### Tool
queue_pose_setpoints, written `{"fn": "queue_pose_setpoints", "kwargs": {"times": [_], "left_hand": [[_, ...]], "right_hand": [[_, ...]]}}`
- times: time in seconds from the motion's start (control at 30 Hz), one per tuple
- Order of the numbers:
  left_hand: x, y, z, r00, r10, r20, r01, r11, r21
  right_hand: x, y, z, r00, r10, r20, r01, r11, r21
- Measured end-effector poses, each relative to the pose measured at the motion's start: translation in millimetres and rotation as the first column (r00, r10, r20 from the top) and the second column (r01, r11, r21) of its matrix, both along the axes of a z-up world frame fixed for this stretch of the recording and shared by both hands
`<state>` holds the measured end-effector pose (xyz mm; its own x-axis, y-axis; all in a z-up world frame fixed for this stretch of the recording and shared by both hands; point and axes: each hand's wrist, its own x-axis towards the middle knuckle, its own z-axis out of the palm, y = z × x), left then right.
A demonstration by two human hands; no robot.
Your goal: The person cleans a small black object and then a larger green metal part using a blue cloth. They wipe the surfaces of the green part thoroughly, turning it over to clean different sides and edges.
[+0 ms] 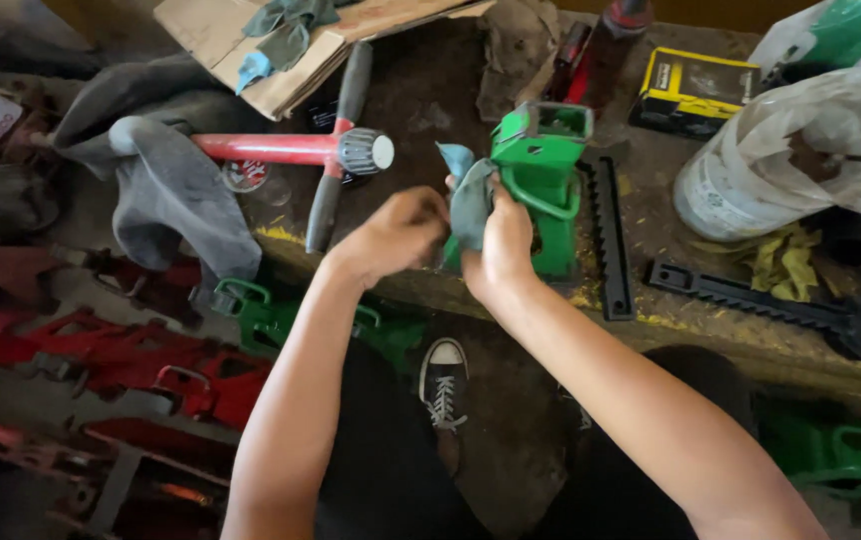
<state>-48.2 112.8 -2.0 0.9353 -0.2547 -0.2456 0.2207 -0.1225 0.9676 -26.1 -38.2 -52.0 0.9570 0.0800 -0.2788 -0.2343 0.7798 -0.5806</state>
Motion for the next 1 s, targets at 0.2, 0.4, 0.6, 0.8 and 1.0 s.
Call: {"fn": "queue_pose_setpoints", "kwargs": {"times": [0.2, 0.4, 0.6, 0.8, 1.0], "left_hand": [[-8, 15, 14, 0.96, -0.235, -0.148, 0.257, 0.955, 0.148], [11, 9, -15, 0.997, 0.033, 0.063, -0.039, 0.996, 0.083], [23, -17, -3, 0.773, 0.084, 0.629, -0.279, 0.935, 0.217], [59, -54, -9, 0.523, -0.066, 0.85, -0.191, 0.963, 0.192], [62, -83, 0, 0.744, 0.028, 0.668, -0.038, 0.999, 0.0]], "right_hand": [[1, 8, -11, 1.0, -0.001, 0.03, 0.007, 0.98, -0.197], [-37, -17, 14, 0.984, 0.18, 0.013, -0.138, 0.797, -0.588], [-97, -42, -34, 0.77, 0.63, 0.1, -0.229, 0.419, -0.878], [-104, -64, 25, 0.377, 0.741, -0.556, -0.047, -0.584, -0.811], [-54, -103, 51, 0.619, 0.647, -0.445, 0.03, -0.586, -0.81]]}}
